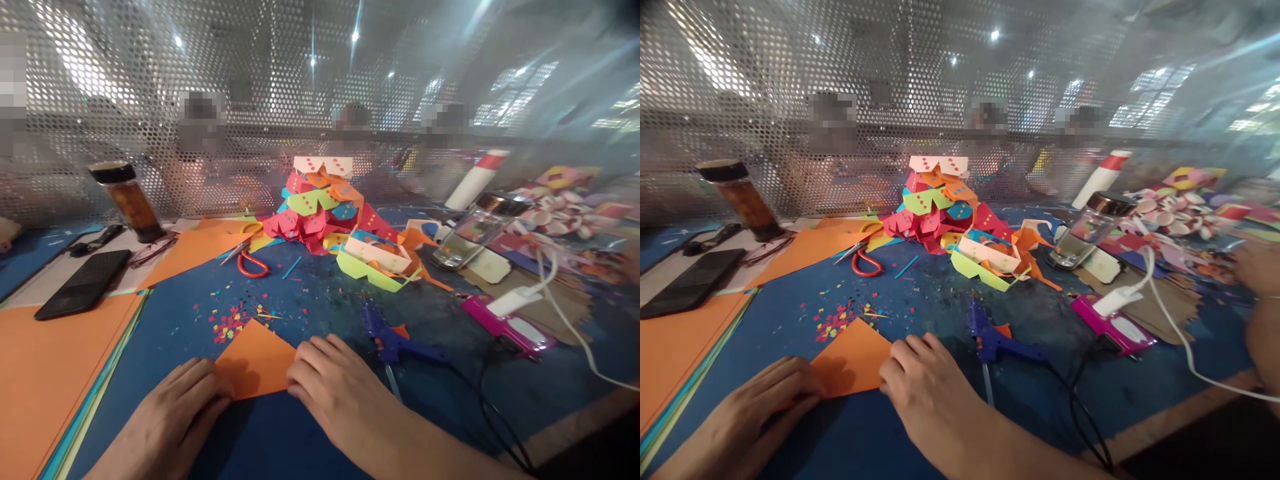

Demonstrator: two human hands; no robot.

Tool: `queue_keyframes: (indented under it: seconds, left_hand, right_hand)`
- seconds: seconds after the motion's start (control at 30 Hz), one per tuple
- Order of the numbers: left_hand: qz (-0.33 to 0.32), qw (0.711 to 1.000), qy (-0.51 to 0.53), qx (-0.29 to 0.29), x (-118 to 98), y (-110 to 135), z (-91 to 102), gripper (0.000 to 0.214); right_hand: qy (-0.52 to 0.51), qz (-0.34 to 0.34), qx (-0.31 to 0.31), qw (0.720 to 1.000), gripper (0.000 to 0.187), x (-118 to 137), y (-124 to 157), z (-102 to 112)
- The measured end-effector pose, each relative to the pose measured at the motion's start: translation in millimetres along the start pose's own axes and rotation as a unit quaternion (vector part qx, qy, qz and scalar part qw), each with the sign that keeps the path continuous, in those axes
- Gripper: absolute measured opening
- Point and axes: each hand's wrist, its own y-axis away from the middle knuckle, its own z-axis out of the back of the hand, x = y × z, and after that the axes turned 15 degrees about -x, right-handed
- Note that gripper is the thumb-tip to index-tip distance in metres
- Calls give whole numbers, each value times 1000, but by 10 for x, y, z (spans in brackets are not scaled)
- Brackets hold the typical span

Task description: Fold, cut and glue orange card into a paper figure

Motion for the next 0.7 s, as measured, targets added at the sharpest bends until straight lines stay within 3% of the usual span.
queue_keyframes:
  seconds: [0.4,0.7]
  left_hand:
    - [51,997,19,-46,28,24,-53,21]
    - [16,999,9,-47,-23,-37,-11,26]
  right_hand:
    - [-17,-56,1,998,10,-63,13,-102]
    - [-37,-87,-11,995,13,-38,-3,-100]
